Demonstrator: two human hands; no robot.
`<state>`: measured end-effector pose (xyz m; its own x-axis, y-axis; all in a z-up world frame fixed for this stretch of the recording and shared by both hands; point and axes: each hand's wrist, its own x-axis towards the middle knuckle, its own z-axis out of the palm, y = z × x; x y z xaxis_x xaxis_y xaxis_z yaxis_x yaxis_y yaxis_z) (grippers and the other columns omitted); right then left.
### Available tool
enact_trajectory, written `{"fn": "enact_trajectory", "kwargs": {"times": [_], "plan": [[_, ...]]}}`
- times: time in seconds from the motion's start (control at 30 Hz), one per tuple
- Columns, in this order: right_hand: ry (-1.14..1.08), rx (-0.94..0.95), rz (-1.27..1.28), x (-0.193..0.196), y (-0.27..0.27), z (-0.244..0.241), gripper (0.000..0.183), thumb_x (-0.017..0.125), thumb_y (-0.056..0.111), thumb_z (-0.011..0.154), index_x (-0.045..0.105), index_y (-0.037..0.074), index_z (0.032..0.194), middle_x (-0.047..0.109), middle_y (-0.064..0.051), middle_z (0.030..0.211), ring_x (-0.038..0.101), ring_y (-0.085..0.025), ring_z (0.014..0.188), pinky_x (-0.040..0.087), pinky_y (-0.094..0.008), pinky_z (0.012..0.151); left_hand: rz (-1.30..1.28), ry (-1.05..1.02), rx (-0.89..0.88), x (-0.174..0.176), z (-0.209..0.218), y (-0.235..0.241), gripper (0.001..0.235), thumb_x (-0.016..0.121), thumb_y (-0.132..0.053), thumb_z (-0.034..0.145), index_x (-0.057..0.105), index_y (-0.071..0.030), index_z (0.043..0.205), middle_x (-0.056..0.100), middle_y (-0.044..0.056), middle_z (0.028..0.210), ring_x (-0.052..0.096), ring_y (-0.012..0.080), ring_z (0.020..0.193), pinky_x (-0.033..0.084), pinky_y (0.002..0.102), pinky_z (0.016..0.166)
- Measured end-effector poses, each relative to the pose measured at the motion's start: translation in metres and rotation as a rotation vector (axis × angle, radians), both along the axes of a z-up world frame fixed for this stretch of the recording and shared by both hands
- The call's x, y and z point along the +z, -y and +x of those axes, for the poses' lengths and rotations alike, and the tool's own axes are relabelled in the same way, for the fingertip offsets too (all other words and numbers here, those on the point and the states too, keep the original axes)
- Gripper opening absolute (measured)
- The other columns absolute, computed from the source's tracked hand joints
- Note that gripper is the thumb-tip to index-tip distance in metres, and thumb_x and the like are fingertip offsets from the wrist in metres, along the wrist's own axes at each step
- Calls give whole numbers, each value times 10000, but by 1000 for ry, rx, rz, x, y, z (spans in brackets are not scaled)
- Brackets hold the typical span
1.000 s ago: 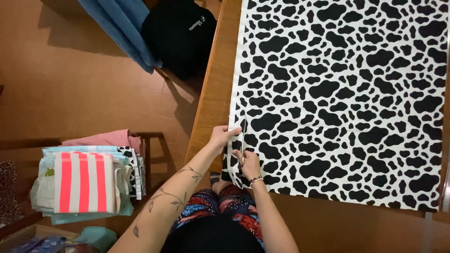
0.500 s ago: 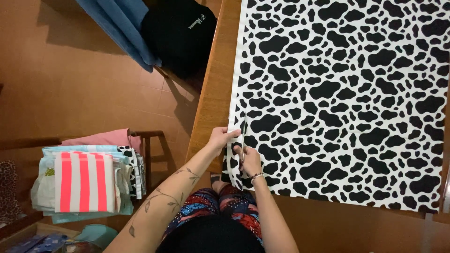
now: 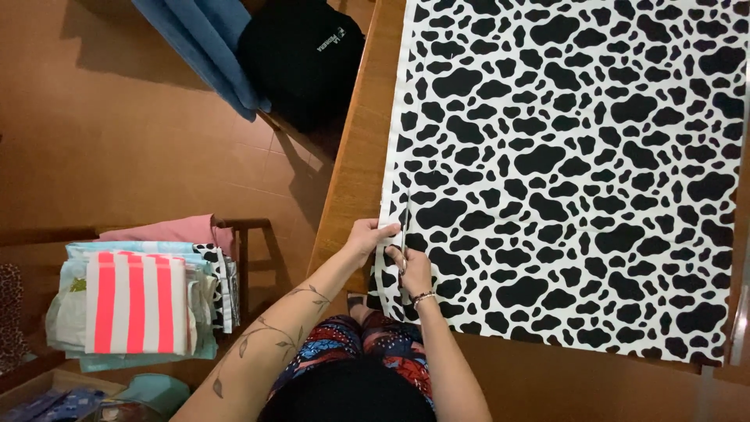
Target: The person cuts a piece of black and white cow-print fabric on a wooden table using scissors. They trim the edges of the fabric, making several cuts along the sides.
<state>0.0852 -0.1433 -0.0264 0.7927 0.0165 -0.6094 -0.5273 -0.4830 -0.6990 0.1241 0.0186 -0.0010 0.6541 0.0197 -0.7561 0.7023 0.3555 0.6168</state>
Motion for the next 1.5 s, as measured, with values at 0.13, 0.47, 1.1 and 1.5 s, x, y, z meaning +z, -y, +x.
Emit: {"fn": "enact_trajectory", "kwargs": {"times": [0.13, 0.47, 1.1, 1.5], "plan": [[1, 7, -8, 19, -2, 1, 704, 764, 718, 787, 564, 89, 543, 528, -118, 405, 556, -210, 439, 445, -282, 544, -13, 13, 12, -5, -1, 2, 356, 907, -200, 728, 736, 16, 953, 736, 114, 774, 732, 178, 644, 617, 296, 548], [-63, 14, 33, 12, -1, 34, 628, 692, 721, 847, 574, 149, 614, 498, -29, 408, 564, -164, 345, 418, -229, 415, -21, 18, 6, -12, -1, 1, 356, 905, -203, 747, 734, 19, 967, 729, 87, 737, 735, 184, 631, 621, 297, 547], [54, -15, 48, 65, -14, 26, 657, 771, 672, 812, 579, 114, 525, 584, -45, 444, 569, -183, 512, 452, -277, 573, 230, 67, -14, -11, 86, -1, 600, 896, -526, 756, 743, -101, 1150, 780, 90, 898, 768, 186, 811, 637, 325, 701], [-1, 40, 48, 75, -14, 57, 664, 684, 759, 826, 611, 172, 522, 634, -31, 512, 632, -214, 611, 474, -296, 662, 224, 54, -18, -28, 99, -3, 482, 948, -375, 684, 778, -64, 1011, 744, 77, 814, 714, 178, 766, 604, 335, 687]]}}
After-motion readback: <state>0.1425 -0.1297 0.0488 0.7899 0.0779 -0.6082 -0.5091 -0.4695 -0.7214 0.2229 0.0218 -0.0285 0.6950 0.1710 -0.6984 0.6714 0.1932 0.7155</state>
